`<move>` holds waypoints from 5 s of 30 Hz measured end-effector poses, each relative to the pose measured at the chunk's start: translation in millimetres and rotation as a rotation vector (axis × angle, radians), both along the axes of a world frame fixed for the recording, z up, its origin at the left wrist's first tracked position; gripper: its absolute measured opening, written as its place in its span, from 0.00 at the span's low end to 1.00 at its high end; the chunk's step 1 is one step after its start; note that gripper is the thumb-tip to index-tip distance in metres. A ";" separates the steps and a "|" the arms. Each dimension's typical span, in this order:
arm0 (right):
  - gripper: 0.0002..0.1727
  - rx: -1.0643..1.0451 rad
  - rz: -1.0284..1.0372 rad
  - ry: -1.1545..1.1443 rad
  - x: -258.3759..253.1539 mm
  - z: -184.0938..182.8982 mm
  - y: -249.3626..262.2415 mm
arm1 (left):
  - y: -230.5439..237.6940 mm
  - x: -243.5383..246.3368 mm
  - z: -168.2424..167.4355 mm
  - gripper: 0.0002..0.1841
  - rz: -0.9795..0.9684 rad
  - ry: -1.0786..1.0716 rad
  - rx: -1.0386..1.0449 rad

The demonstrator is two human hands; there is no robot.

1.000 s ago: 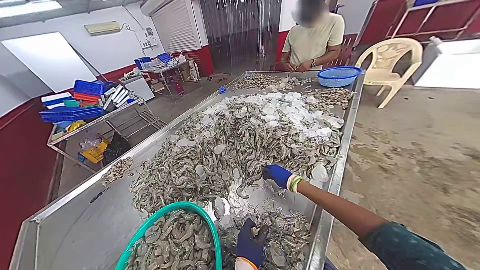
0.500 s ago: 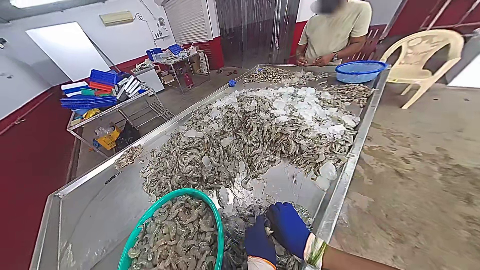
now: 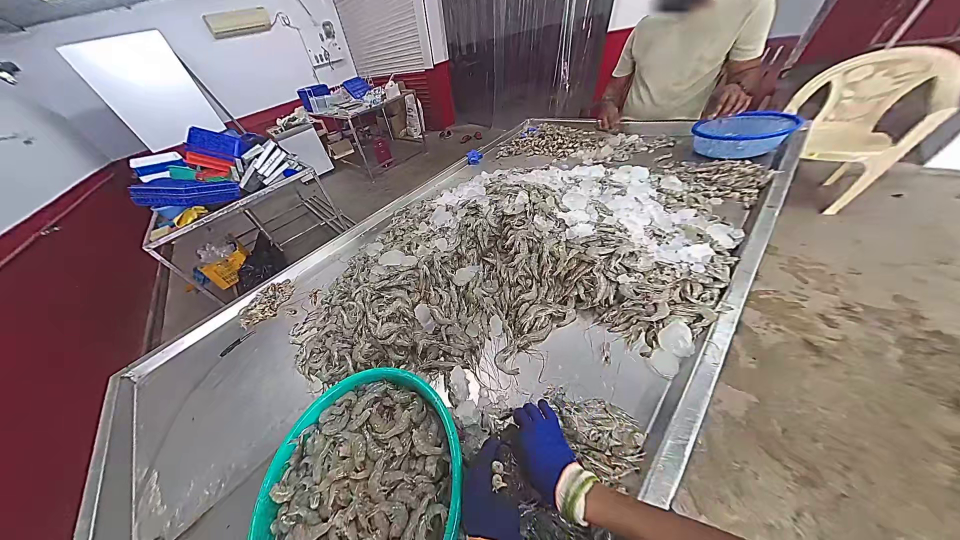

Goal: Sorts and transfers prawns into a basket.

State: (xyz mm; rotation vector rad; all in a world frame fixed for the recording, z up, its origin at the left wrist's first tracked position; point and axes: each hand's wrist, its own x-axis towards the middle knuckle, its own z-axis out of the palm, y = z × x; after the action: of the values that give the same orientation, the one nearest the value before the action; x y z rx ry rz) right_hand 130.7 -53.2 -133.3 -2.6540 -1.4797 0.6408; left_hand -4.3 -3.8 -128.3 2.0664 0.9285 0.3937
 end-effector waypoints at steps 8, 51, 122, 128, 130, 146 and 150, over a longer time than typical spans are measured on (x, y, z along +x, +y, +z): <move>0.21 -0.155 0.036 0.117 2.2 80.0 -25.5 | -13.7 33.5 27.6 0.35 -0.131 0.303 -0.019; 0.24 0.063 -0.140 -0.013 129.3 -11.9 98.0 | 11.9 44.1 2.5 0.23 -0.018 -0.206 -0.227; 0.24 -0.101 -0.105 0.234 43.1 18.1 80.8 | -10.0 21.0 -7.8 0.23 0.129 -0.228 -0.149; 0.20 -0.220 -0.125 0.219 30.2 28.0 61.4 | -3.8 10.4 -20.9 0.24 0.131 -0.341 0.048; 0.24 -0.184 -0.021 0.262 29.1 48.4 35.4 | 0.5 19.8 -16.3 0.30 0.067 -0.297 0.118; 0.18 0.078 -0.314 -0.043 152.7 23.4 -33.9 | -6.1 34.3 45.4 0.27 -0.073 -0.091 -0.470; 0.26 0.120 -0.319 0.116 122.4 -18.2 -34.5 | 6.2 30.1 24.2 0.33 -0.122 -0.274 -0.500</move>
State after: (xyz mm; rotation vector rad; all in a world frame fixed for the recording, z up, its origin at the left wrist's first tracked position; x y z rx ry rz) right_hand 253.1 -87.6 -151.5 -2.6257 -1.0008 0.6427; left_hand 25.8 2.4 -104.1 1.5566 0.6504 0.3294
